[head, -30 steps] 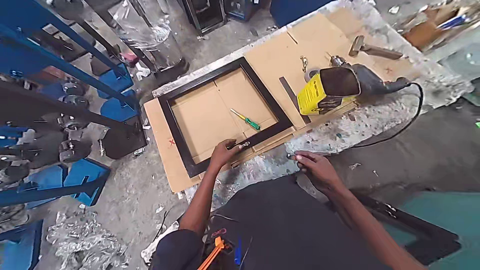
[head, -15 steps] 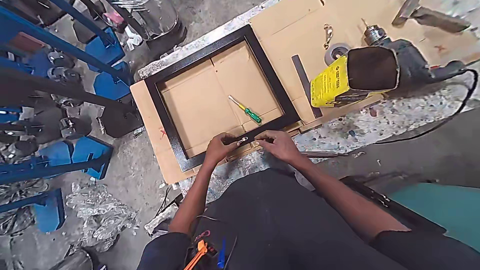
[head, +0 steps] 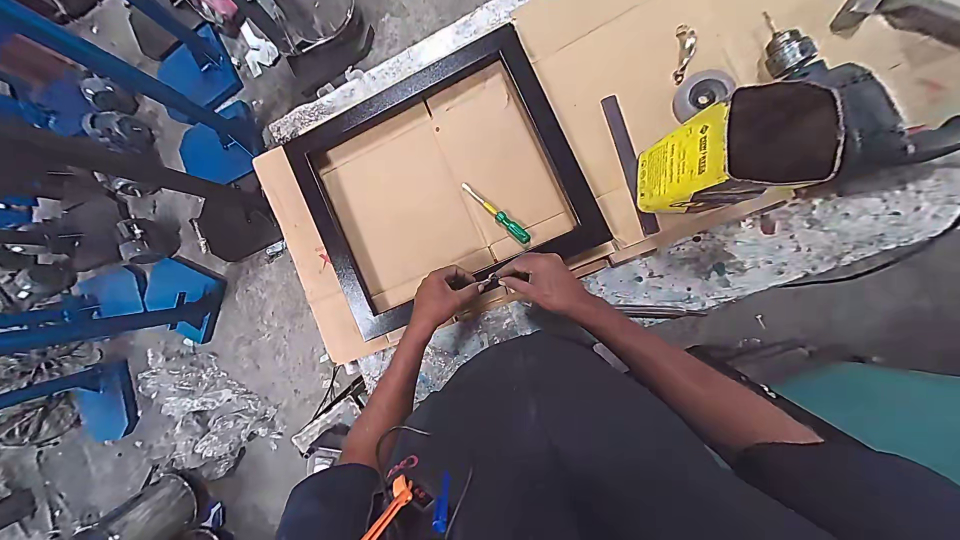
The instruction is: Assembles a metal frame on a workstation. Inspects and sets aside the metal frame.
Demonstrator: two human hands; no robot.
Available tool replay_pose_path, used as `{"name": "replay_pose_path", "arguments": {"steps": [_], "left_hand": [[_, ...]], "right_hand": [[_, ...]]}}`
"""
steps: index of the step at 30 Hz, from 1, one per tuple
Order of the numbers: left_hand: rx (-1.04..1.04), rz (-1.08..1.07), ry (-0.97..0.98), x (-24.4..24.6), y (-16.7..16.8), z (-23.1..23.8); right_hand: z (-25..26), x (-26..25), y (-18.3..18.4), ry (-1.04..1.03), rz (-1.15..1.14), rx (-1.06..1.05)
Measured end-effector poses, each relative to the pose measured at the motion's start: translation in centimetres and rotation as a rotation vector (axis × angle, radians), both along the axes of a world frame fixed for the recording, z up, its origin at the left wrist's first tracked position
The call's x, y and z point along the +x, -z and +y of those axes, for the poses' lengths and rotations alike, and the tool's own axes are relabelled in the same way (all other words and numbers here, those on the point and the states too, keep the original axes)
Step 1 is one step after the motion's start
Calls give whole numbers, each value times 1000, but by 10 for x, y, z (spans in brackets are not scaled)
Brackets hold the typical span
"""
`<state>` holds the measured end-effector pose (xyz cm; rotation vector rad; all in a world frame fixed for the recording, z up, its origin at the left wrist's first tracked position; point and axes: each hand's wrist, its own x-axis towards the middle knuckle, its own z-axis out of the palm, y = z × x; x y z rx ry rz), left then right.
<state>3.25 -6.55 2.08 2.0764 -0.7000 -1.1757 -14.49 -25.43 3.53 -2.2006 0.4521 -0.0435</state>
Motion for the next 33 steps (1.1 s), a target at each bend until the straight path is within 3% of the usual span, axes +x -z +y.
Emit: {"name": "replay_pose_path", "arguments": {"steps": [21, 33], "left_hand": [[-9, -29, 39, 1, 1, 1], [-20, -14, 22, 1, 5, 2]], "right_hand": [[7, 0, 29, -6, -61, -8], [5, 5, 25, -27, -34, -25]]}}
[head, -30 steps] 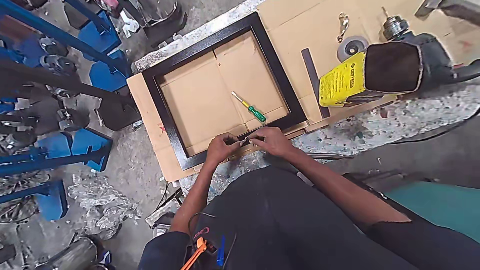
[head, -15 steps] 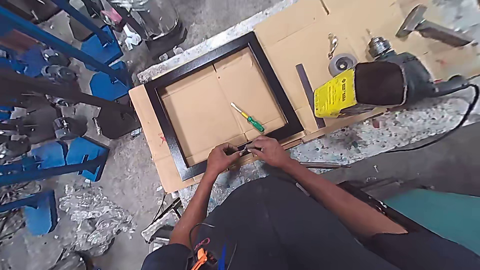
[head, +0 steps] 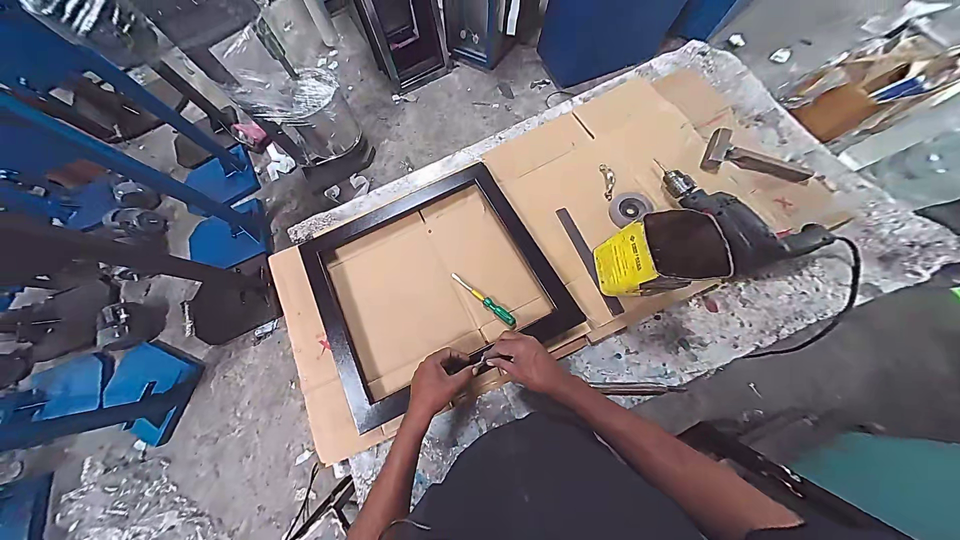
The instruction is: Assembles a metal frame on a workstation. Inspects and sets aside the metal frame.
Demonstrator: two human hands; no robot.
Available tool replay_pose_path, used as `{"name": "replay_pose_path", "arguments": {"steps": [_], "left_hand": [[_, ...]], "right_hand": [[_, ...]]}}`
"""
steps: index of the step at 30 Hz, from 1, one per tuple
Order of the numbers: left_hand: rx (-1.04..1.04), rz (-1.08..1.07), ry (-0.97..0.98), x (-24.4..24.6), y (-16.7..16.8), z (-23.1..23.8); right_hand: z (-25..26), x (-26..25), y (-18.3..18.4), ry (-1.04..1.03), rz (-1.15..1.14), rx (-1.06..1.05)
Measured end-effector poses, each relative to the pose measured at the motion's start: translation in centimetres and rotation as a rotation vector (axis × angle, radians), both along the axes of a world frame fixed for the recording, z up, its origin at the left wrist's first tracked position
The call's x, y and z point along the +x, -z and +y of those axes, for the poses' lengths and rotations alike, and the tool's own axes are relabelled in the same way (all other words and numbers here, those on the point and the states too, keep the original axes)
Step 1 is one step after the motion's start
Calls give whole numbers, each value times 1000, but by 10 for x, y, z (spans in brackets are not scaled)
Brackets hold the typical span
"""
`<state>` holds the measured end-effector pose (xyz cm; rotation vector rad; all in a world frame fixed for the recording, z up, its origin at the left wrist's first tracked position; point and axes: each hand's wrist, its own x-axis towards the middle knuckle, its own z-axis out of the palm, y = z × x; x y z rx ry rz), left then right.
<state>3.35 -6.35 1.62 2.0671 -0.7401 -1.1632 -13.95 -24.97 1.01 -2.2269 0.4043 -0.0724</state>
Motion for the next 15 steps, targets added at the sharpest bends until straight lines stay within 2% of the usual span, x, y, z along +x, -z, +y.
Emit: {"name": "replay_pose_path", "arguments": {"steps": [15], "left_hand": [[4, -29, 27, -1, -1, 0]], "right_hand": [[0, -3, -3, -7, 30, 48]]}}
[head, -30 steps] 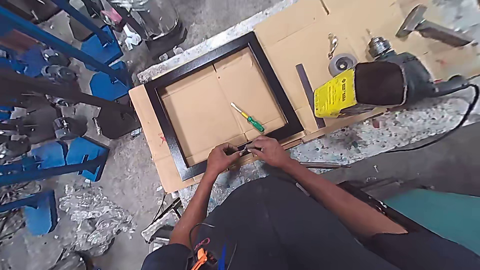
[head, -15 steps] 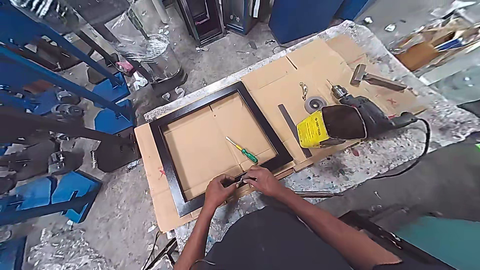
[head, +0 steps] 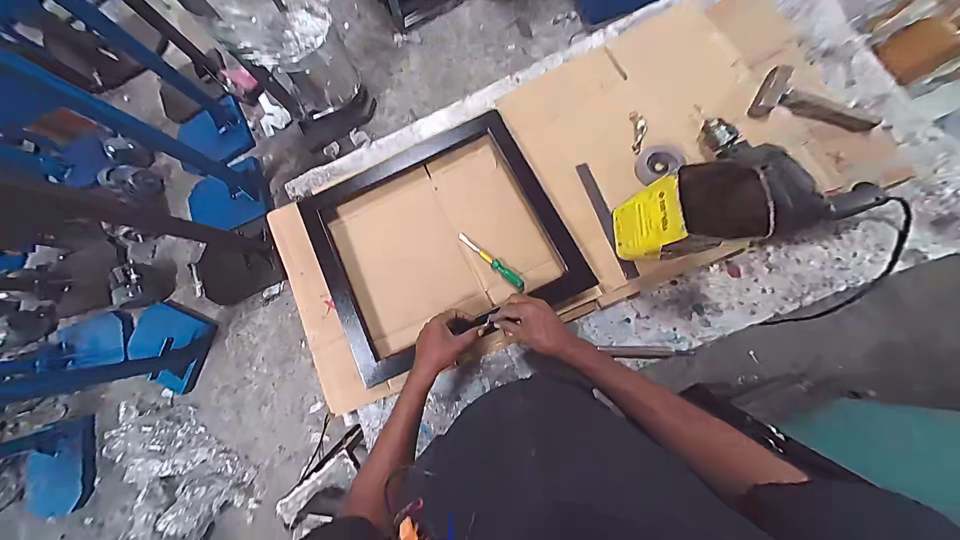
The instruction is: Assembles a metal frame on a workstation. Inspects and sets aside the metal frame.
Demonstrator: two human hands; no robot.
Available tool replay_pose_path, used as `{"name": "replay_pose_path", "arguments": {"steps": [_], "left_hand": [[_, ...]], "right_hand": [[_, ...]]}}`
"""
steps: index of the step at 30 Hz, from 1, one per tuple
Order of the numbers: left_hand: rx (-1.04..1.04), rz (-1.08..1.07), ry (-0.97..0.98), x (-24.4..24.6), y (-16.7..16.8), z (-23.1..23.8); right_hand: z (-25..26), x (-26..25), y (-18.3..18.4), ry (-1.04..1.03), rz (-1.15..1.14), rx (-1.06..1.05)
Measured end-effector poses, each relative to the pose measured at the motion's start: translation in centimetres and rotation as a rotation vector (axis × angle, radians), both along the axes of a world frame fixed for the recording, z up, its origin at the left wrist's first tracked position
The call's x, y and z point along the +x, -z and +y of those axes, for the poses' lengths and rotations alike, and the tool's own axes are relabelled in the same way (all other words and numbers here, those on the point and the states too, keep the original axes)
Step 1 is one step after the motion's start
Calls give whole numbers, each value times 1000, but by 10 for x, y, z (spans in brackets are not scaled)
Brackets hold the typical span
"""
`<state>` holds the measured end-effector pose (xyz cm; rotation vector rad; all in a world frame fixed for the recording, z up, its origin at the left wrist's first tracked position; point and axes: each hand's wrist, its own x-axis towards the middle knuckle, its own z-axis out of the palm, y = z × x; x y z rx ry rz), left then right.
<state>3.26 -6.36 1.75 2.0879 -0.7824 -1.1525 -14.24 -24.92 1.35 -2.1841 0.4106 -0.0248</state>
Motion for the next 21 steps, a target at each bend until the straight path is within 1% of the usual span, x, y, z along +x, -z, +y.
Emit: {"name": "replay_pose_path", "arguments": {"steps": [4, 11, 21], "left_hand": [[-3, 13, -3, 2, -1, -2], [16, 28, 0, 3, -2, -2], [47, -3, -7, 3, -2, -3]], "right_hand": [[-2, 4, -4, 13, 39, 14], [-3, 4, -9, 60, 4, -10], [-7, 8, -14, 25, -2, -73]]}}
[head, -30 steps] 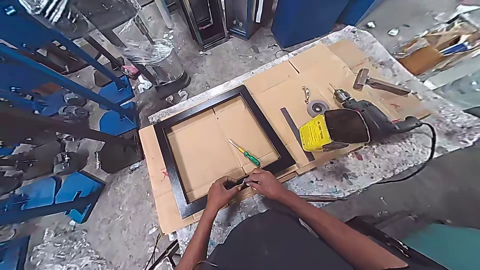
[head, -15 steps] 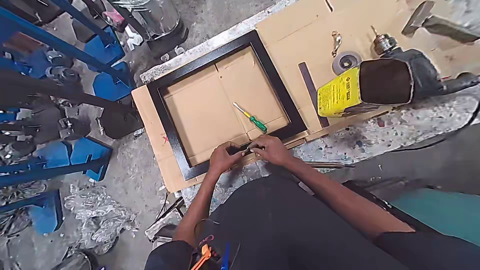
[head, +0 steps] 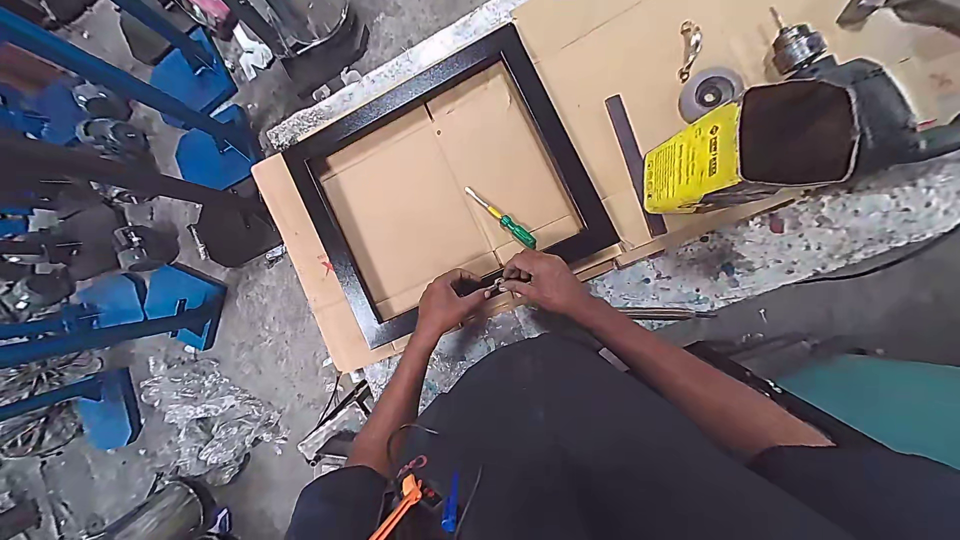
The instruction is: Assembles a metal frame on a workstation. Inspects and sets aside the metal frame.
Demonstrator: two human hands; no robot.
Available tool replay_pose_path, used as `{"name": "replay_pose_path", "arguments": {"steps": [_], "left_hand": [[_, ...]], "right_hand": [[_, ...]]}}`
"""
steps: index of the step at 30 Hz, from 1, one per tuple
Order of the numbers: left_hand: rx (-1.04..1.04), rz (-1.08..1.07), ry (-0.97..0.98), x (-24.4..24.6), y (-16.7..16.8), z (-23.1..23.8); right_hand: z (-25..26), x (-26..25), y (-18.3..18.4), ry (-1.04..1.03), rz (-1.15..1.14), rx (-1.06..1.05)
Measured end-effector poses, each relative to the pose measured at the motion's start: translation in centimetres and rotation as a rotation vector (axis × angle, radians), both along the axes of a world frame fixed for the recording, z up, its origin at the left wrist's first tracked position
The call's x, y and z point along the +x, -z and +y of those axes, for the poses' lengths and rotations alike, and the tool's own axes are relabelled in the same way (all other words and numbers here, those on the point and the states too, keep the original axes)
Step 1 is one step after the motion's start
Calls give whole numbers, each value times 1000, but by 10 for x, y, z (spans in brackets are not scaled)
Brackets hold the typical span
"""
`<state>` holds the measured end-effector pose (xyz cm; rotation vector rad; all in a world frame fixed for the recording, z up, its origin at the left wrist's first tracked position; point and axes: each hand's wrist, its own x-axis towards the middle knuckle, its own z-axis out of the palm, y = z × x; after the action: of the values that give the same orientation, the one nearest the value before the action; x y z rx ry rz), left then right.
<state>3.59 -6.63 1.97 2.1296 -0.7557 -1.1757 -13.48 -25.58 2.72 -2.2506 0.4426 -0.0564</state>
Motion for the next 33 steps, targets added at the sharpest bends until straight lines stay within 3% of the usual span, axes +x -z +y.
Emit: {"name": "replay_pose_path", "arguments": {"steps": [6, 13, 33], "left_hand": [[-8, 13, -1, 0, 1, 1], [-4, 9, -2, 0, -1, 1], [2, 20, -4, -1, -1, 1]], "right_hand": [[-1, -10, 14, -89, -124, -18], [0, -8, 13, -40, -181, -1], [-1, -6, 9, -55, -144, -6]]}}
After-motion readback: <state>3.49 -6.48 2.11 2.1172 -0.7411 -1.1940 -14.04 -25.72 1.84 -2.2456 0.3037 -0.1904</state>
